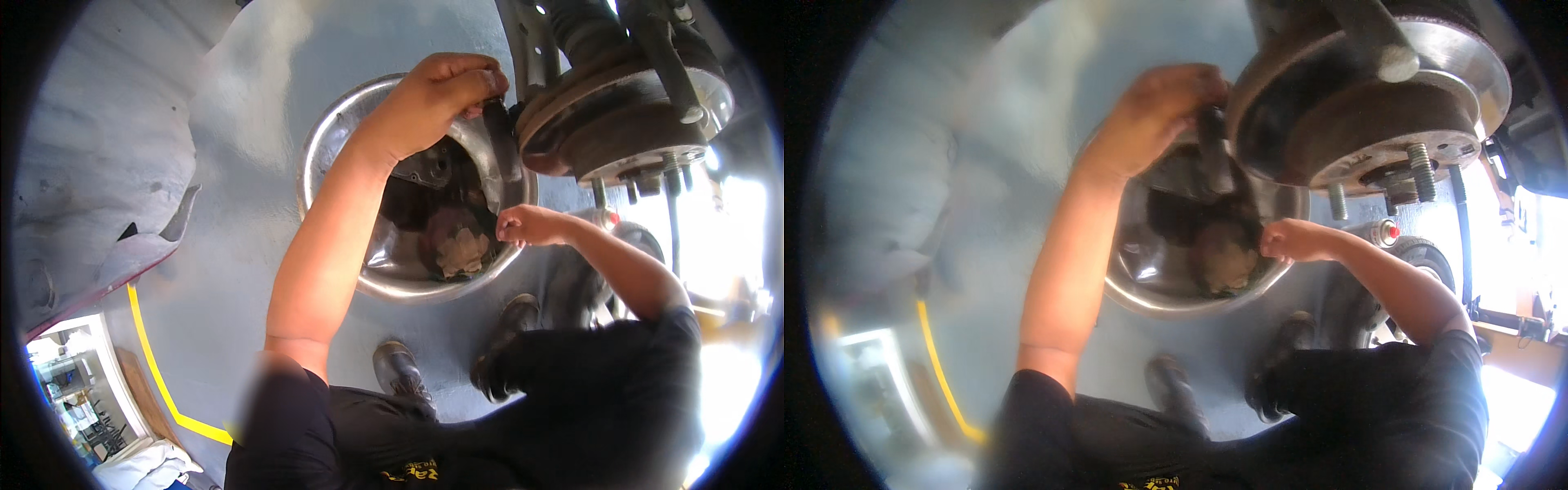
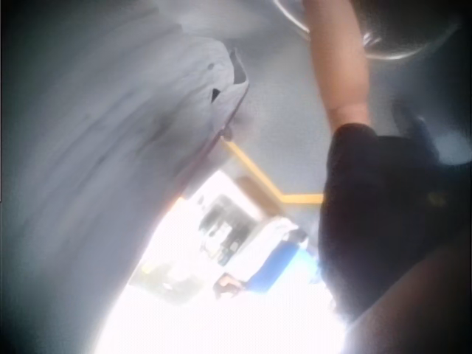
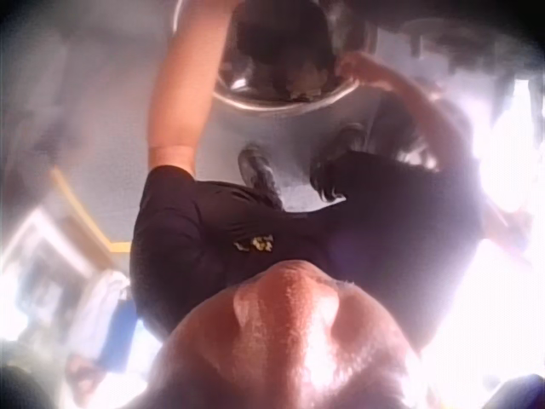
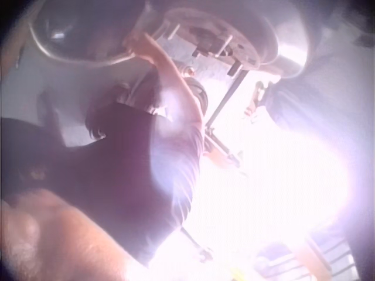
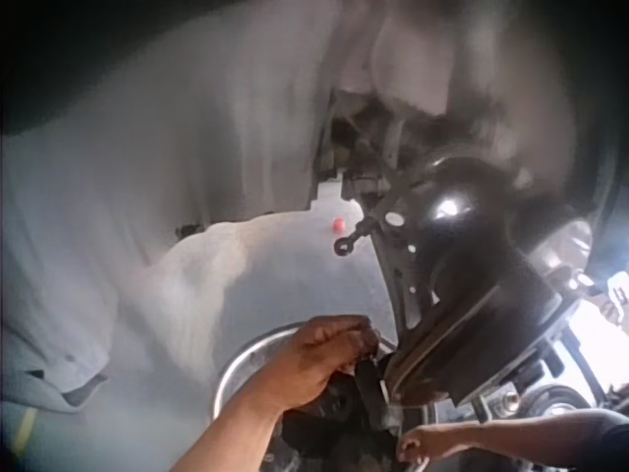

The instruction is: The person assembles small metal components on a workbench, using a screwdriver to manipulate parts. They then walk to a car lift and place the assembled components into a metal bowl near the wheel hub.

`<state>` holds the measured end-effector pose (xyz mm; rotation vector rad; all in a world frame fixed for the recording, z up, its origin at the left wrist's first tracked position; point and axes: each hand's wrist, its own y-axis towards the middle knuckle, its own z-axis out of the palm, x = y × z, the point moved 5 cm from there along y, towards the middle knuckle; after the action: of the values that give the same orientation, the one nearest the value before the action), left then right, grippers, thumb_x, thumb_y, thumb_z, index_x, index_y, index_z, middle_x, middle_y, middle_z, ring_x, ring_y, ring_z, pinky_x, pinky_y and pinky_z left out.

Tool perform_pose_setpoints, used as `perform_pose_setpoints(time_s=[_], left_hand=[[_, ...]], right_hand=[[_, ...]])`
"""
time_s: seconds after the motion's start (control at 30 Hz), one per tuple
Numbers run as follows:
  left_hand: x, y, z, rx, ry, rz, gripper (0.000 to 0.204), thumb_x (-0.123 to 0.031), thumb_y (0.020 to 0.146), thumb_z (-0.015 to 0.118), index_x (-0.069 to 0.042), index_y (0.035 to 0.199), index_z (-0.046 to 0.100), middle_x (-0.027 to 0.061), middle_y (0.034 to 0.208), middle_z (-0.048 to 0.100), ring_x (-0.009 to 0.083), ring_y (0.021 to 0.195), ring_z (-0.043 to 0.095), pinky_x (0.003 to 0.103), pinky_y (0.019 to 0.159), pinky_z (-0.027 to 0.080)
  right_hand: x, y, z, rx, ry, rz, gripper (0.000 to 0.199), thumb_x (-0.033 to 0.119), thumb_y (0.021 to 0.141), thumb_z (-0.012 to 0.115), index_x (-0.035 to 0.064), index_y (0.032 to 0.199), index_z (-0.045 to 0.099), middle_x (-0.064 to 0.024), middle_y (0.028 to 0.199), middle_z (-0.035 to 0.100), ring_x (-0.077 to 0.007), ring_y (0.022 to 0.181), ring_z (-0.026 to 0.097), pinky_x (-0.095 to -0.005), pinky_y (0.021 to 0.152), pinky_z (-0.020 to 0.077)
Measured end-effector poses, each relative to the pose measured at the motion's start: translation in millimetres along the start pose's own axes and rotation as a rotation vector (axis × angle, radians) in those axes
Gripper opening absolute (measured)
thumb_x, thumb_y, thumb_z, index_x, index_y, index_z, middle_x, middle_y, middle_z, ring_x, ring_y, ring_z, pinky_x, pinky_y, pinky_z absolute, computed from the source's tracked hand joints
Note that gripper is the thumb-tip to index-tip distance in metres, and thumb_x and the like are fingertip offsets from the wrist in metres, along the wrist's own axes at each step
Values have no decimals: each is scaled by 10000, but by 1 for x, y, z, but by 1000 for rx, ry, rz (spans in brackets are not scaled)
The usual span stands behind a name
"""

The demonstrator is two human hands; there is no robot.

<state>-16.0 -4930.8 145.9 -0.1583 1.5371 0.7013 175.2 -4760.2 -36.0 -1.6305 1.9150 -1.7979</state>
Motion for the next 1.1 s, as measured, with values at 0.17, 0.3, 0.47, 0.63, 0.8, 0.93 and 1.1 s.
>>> perform_pose_setpoints(time_s=[0.17,0.3,0.47,0.63,0.8,0.93,1.1], left_hand=[[5,3,1,-86,-23,-26,238,-231,983,572,-24,915,666,-29,738,548,82,701,496,251,664,410],[-5,2,3,33,-9,-91,249,-237,983,574,-24,876,644,-29,708,518,83,682,469,263,669,401],[-9,5,-3,-107,15,-25,272,-250,982,581,-25,837,625,-23,695,497,83,684,459,266,675,394],[-12,-1,5,39,67,-80,271,-253,983,574,-21,861,642,-13,714,522,88,699,481,260,690,408],[-6,0,-1,-84,128,21,261,-246,980,572,-25,871,658,-16,727,542,91,713,506,264,700,430],[-8,0,6,39,-13,-114,241,-220,977,558,-28,871,659,-13,734,556,100,712,523,274,681,429],[-1,4,-6,-57,190,-17,238,-208,970,565,-17,886,678,-10,730,553,95,679,489,274,666,413]], right_hand=[[2,0,-4,-29,-14,21,224,258,1012,624,54,1083,683,-59,871,689,-163,817,678,-330,767,549],[7,-4,-5,-6,-24,23,273,288,1020,603,45,1117,679,-88,900,703,-198,846,688,-362,794,546],[1,-1,-5,-10,-46,21,298,311,1021,599,48,1129,687,-100,907,714,-207,852,691,-376,808,543],[9,-5,-6,-17,-57,-5,295,314,1019,605,52,1120,695,-103,906,724,-211,858,705,-383,801,553],[-3,0,-7,-16,-63,-31,306,324,1026,600,52,1132,690,-110,918,731,-220,865,718,-380,803,565],[-1,1,-5,-3,-52,-49,310,325,1030,597,49,1143,683,-117,925,731,-222,863,718,-378,800,569],[-2,0,-6,-15,-46,-43,315,326,1030,597,46,1151,674,-116,921,725,-220,863,716,-380,798,572]])
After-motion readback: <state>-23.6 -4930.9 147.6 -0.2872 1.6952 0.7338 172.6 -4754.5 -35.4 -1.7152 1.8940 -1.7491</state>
